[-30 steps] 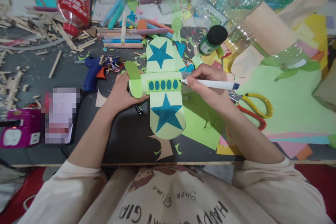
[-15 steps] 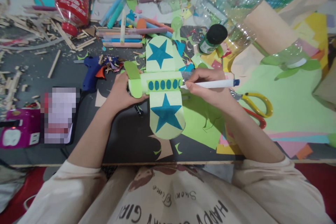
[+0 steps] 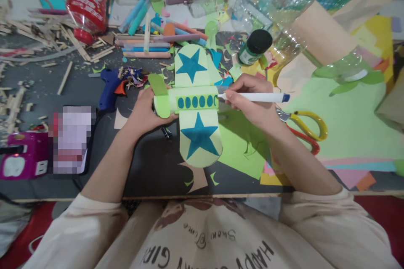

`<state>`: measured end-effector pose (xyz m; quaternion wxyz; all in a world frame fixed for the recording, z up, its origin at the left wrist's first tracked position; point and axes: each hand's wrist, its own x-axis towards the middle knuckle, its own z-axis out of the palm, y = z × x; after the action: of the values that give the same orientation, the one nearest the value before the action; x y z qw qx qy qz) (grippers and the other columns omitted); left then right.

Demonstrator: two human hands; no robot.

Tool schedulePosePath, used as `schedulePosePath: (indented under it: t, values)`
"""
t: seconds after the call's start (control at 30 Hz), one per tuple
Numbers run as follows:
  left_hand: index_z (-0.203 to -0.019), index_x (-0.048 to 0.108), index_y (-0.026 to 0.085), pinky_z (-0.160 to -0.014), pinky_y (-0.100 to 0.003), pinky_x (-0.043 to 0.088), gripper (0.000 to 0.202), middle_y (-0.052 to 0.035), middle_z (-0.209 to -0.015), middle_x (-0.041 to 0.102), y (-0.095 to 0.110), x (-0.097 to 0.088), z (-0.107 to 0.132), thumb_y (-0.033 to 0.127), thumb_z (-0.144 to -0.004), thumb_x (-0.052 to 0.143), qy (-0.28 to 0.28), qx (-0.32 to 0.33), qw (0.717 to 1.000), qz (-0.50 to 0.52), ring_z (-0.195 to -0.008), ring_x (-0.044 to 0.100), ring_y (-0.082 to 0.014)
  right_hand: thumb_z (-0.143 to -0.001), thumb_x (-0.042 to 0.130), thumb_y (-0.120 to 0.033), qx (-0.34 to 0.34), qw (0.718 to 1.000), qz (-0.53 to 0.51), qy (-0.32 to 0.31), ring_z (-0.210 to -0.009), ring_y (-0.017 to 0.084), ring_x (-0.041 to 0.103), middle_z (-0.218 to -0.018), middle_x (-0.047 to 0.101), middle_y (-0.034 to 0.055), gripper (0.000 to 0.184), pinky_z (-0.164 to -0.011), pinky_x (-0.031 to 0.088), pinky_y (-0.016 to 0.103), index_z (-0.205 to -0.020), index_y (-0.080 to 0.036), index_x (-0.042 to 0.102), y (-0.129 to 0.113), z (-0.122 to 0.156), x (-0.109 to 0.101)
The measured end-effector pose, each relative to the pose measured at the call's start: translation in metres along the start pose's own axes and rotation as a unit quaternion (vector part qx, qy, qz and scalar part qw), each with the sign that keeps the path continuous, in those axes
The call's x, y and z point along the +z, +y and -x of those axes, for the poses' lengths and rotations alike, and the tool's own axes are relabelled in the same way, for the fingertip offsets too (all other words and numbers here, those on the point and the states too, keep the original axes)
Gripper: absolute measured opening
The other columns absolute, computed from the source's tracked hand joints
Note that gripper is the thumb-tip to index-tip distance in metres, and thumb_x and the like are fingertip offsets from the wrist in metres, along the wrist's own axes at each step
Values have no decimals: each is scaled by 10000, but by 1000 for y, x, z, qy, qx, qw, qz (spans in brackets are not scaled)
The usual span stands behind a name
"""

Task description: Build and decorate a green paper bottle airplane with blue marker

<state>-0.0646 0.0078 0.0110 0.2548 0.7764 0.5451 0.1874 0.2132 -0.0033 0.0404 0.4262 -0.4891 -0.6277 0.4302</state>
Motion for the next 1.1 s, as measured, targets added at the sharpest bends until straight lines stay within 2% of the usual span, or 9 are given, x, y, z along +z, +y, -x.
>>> schedulePosePath:
  t: [0.27,0.6,0.83,1.0,1.1]
  values:
    - [-1252,544,221,-1042,-479,461,625,-100,-1297,625,0,1,0,464,-706,726,0,3,1000,-10,-1209,582,-347,-814,654,-299,-23,999,34,4,-547,111,480,-606,558,-32,230,-507,369,264,-636,-227,529,0,1,0]
    - [-1252,532,233,-1054,-478,459,629,-95,-1299,617,-4,2,1,440,-702,755,5,10,1000,-6,-1224,573,-339,-739,583,-169,-45,997,53,-17,-529,110,448,-552,516,-35,204,-507,335,270,-582,-223,465,-4,-1,-1]
    - [-1251,538,229,-1040,-478,467,625,-98,-1286,624,-2,1,1,444,-704,748,3,4,1000,-8,-1209,580,-342,-742,580,-191,-72,995,51,-37,-557,107,454,-580,529,-33,173,-525,350,264,-593,-214,494,1,0,-1]
    - [-1243,542,225,-1057,-473,456,620,-93,-1289,623,-3,2,0,450,-699,738,5,3,1000,-6,-1221,572,-336,-763,627,-211,-67,995,42,-53,-536,105,443,-560,516,-38,206,-510,329,260,-590,-213,515,0,1,-1]
    - [-1252,536,220,-1057,-475,459,620,-97,-1291,619,-4,2,0,456,-708,721,4,6,1000,-6,-1220,571,-336,-777,647,-244,-42,999,5,-32,-522,107,460,-580,549,-32,203,-505,344,264,-609,-218,537,-1,0,0]
